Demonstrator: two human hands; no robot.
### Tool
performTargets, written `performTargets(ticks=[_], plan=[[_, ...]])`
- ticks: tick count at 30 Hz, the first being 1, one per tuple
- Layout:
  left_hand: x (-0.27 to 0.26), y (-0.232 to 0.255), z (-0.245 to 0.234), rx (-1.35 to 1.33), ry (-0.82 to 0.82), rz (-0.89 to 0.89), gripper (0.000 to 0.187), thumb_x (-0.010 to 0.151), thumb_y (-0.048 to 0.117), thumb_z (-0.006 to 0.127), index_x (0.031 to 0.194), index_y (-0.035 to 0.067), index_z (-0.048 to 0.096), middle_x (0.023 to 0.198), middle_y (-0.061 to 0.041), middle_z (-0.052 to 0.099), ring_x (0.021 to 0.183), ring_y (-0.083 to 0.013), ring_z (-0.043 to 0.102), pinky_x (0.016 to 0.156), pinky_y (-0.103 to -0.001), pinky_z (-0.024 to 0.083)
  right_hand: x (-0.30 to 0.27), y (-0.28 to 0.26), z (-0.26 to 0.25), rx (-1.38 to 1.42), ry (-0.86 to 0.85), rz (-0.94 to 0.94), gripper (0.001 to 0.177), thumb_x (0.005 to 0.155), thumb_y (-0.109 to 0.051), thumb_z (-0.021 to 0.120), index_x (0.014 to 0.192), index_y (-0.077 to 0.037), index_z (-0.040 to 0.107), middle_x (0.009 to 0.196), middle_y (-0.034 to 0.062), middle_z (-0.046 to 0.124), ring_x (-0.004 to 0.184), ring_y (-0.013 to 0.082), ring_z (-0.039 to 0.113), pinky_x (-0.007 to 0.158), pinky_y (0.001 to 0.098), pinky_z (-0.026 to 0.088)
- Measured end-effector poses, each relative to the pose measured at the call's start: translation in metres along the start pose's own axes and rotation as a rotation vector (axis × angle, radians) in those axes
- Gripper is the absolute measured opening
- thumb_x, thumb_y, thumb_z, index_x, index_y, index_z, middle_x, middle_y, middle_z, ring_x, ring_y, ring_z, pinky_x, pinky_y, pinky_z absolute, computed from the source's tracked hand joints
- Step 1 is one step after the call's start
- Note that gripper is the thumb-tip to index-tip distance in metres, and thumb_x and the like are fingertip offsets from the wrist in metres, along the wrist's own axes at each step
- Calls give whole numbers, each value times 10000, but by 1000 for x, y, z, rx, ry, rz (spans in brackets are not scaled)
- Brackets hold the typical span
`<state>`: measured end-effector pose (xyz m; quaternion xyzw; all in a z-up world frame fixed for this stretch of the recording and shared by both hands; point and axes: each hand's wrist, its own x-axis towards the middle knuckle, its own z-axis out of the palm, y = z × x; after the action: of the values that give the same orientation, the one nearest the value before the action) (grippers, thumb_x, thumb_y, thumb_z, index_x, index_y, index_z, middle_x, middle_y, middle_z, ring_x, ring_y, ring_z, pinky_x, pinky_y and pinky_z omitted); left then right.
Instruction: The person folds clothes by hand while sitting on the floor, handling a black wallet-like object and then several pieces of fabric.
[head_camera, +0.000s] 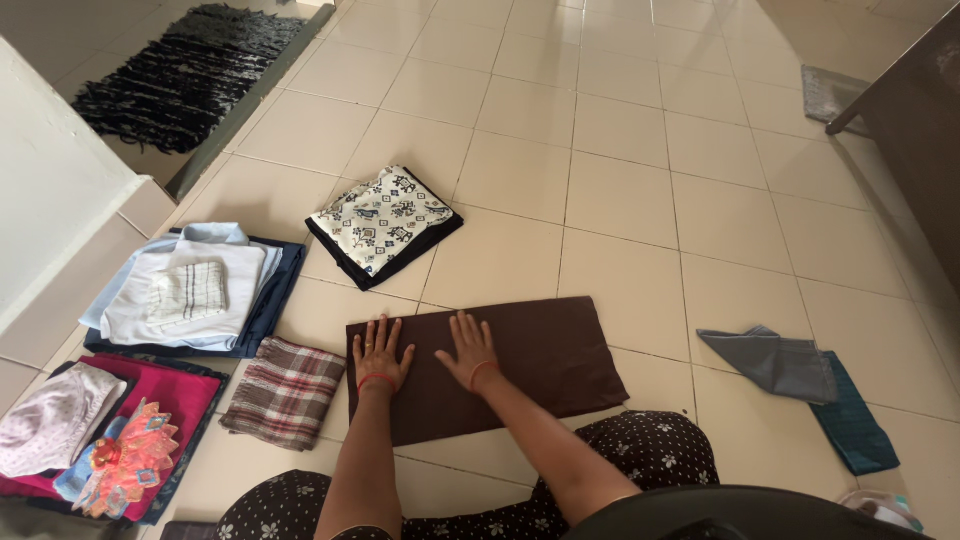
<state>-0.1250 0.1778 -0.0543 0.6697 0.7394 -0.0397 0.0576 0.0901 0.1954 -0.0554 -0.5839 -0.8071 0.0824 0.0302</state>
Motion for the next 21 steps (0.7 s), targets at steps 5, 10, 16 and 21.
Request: performTargets(ticks=[5,10,16,21], plan=[[0,-1,-3,4,-10,8,712,992,664,255,1631,401,82,1720,64,11,1572,-180,22,1259,-476,1,4,26,-3,-40,-82,29,879,1014,-678,222,1647,-95,42,1725,97,21,1592,232,4,1281,447,13],[2,-3,3,0,7,13,708,994,672,246,1628,400,87,1721,63,11,1575,-181,25,1259,-477,4,-1,89,-18,-155,-42,166,888,1010,-698,147,1638,-92,-17,1728,86,-8,1584,228,-19,1259,451,5],[5,-4,10,-1,28,16,708,992,674,245,1626,402,89,1723,70,15,1575,-180,25,1259,-479,4,-9,133,-38,-125,-22,328,894,992,-721,164,1646,-142,-25,1729,49,-10,1581,210,-21,1264,441,-3],[7,-3,10,3,18,-7,747,985,689,246,1636,367,73,1725,11,3,1578,-189,9,1255,-483,-4,-15,162,-54,-142,32,447,886,983,-735,181,1646,-178,-6,1729,27,3,1587,208,-13,1267,452,-1]])
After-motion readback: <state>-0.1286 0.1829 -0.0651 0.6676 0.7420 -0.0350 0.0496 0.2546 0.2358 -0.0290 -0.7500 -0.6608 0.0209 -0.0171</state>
